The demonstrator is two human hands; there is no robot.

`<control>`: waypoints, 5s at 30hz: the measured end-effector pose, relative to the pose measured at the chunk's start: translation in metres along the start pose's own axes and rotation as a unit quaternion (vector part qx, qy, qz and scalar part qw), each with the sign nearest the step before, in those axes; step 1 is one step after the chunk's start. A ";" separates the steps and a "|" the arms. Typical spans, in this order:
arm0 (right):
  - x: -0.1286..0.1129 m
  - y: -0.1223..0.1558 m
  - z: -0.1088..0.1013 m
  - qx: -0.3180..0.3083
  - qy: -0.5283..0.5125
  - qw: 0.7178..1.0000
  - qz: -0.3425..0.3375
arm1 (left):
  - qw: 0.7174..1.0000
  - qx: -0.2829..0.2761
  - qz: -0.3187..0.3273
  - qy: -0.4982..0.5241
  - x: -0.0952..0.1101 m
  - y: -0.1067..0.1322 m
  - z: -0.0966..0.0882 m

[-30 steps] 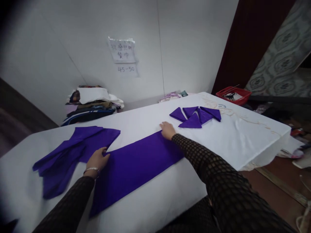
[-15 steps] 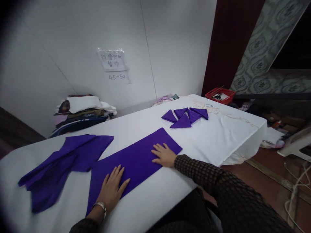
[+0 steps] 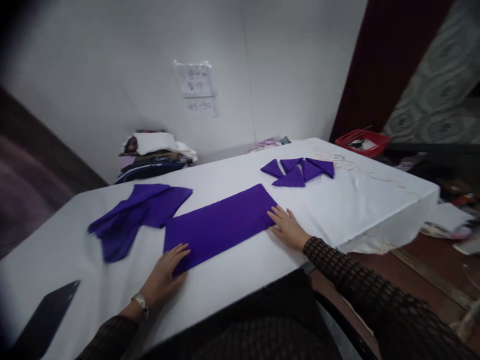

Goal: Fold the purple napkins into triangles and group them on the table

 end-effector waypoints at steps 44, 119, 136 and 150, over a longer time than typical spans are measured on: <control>0.007 0.003 0.048 0.043 -0.790 0.478 0.381 | 0.912 0.112 -0.106 0.379 0.050 -0.096 -0.013; 0.082 -0.020 0.017 0.017 -0.558 0.774 0.299 | 0.960 0.035 -0.215 0.176 0.038 -0.205 0.035; 0.088 -0.055 -0.010 0.028 -0.079 0.964 0.253 | 0.979 0.068 -0.150 0.116 0.050 -0.204 0.025; 0.093 -0.061 0.000 0.052 -0.056 0.993 0.093 | 0.964 -0.048 0.232 0.119 0.177 -0.107 0.037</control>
Point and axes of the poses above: each hand's wrist, its own y-axis away from the middle knuckle, its own z-axis out of the palm, x = y × z, the point moved 8 cm from there along -y, towards the middle knuckle, and after that the axes turned 5 degrees about z, right-handed, at the moved point
